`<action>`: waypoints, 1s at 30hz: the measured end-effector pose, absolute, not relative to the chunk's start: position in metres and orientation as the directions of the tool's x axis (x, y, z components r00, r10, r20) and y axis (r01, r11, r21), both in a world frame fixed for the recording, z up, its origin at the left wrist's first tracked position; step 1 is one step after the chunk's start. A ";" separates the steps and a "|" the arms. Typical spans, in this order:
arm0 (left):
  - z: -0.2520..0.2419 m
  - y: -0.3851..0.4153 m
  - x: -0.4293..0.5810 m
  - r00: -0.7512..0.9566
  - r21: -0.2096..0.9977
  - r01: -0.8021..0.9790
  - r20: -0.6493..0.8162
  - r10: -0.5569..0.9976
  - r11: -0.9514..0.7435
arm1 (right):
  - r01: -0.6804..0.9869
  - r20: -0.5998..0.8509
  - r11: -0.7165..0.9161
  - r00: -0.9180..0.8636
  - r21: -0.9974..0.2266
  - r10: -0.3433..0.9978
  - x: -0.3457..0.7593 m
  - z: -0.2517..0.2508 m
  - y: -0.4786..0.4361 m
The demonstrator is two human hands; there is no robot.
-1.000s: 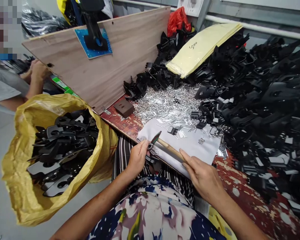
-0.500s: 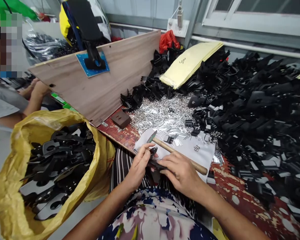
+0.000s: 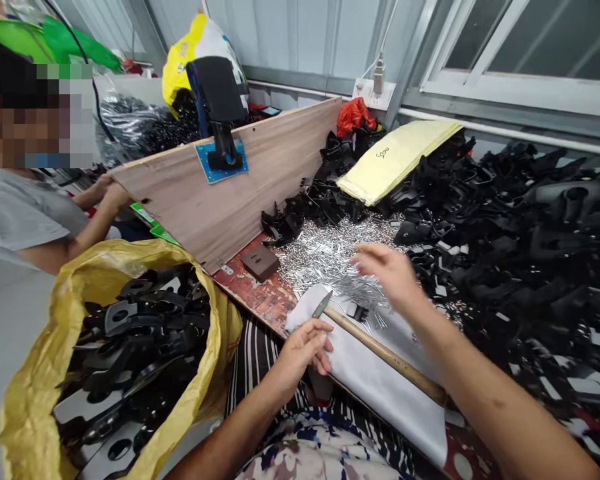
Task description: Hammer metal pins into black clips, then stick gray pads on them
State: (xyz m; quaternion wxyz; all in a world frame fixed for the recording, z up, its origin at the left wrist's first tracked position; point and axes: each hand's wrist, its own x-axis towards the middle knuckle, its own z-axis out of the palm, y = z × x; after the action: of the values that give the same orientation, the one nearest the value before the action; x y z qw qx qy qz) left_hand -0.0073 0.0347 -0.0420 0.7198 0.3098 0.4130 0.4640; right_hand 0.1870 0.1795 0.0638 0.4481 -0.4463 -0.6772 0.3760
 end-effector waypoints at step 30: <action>-0.009 0.059 0.022 0.056 0.964 -0.249 -0.084 0.995 0.095 | 0.486 0.351 0.291 0.036 -0.824 0.936 0.244 0.015 0.159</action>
State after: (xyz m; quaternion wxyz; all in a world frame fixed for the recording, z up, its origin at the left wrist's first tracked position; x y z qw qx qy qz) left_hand 0.0223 0.0586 -0.0092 0.5924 0.4207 0.4435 0.5248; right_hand 0.2437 0.1587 0.0148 0.4698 -0.5453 -0.6517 0.2393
